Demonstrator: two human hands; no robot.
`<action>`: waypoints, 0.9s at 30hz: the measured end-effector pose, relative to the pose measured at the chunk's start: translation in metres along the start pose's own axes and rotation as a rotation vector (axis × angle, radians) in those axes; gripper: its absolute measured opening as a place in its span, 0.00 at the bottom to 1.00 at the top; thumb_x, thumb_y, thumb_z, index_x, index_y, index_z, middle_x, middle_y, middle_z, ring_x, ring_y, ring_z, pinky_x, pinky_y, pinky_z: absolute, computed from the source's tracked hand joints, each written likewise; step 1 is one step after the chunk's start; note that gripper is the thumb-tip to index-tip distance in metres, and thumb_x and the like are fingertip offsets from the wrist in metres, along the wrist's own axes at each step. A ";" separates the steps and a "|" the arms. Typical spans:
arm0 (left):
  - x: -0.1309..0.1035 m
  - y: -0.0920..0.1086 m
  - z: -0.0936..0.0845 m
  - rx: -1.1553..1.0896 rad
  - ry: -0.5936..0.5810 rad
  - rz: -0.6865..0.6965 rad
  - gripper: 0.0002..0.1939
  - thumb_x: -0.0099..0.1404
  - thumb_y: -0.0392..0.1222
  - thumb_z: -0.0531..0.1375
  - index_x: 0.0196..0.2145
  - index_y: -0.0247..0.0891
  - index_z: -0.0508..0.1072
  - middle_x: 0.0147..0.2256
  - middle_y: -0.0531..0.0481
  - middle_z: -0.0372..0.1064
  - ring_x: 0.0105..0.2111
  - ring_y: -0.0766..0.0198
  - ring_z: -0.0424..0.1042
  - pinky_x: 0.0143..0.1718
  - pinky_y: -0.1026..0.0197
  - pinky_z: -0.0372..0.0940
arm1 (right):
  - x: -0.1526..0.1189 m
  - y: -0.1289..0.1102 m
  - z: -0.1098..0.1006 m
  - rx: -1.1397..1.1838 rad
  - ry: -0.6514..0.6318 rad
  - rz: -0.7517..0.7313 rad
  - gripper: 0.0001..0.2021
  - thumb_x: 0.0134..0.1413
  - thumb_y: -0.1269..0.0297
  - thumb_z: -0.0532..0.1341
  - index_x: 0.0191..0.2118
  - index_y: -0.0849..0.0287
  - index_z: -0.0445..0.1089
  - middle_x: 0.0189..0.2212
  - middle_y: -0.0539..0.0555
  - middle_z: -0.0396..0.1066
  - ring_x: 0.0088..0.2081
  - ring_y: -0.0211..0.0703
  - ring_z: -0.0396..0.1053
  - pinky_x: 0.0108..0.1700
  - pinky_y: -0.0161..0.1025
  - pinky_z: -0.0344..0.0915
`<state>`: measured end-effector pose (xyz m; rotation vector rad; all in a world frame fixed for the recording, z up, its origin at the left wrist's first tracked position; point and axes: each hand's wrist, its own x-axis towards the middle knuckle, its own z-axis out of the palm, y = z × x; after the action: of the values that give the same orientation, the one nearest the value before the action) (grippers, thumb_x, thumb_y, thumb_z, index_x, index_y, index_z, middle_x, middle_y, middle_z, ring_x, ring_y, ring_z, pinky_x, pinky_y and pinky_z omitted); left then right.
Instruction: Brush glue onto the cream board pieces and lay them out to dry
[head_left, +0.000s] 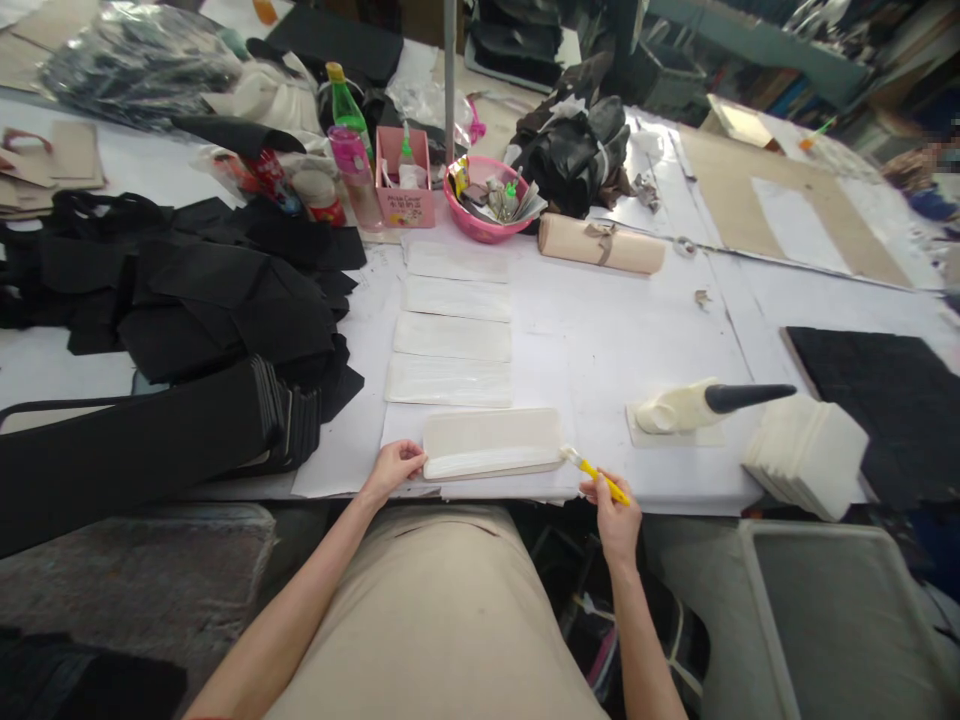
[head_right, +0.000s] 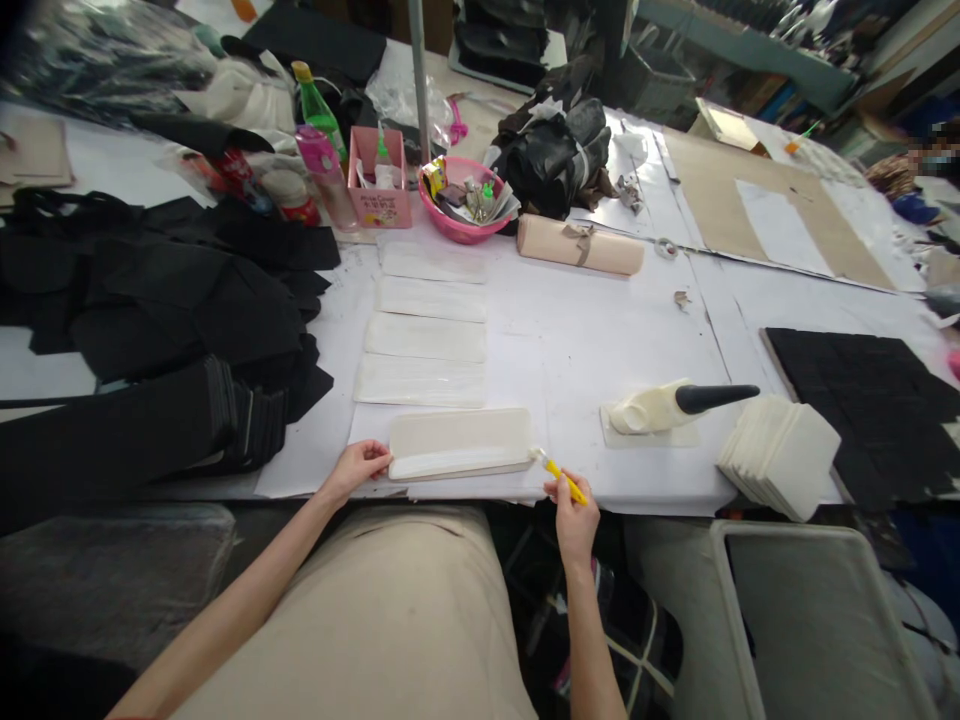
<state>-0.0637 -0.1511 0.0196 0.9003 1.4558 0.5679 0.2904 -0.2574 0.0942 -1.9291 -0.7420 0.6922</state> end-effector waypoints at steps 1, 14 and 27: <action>0.000 0.000 0.000 0.000 -0.001 -0.002 0.14 0.44 0.46 0.65 0.24 0.35 0.68 0.17 0.54 0.67 0.17 0.69 0.64 0.19 0.66 0.59 | -0.002 -0.004 0.000 -0.011 0.021 -0.027 0.20 0.52 0.48 0.62 0.41 0.60 0.71 0.26 0.53 0.75 0.29 0.45 0.74 0.34 0.41 0.71; 0.000 0.002 0.000 -0.010 -0.018 -0.001 0.13 0.45 0.46 0.66 0.24 0.36 0.68 0.17 0.54 0.67 0.18 0.67 0.65 0.19 0.66 0.59 | -0.077 -0.044 0.128 0.018 -0.789 -0.181 0.11 0.61 0.57 0.55 0.42 0.56 0.69 0.26 0.49 0.75 0.29 0.42 0.73 0.37 0.38 0.67; 0.002 0.000 -0.001 -0.022 -0.040 -0.002 0.12 0.45 0.45 0.65 0.24 0.36 0.68 0.17 0.55 0.66 0.17 0.68 0.64 0.19 0.65 0.59 | -0.069 -0.038 0.123 -0.040 -0.505 -0.222 0.13 0.62 0.57 0.54 0.46 0.58 0.67 0.30 0.53 0.75 0.33 0.43 0.73 0.38 0.38 0.68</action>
<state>-0.0648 -0.1490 0.0187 0.8886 1.4117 0.5600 0.1486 -0.2252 0.0885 -1.6830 -1.2664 1.0433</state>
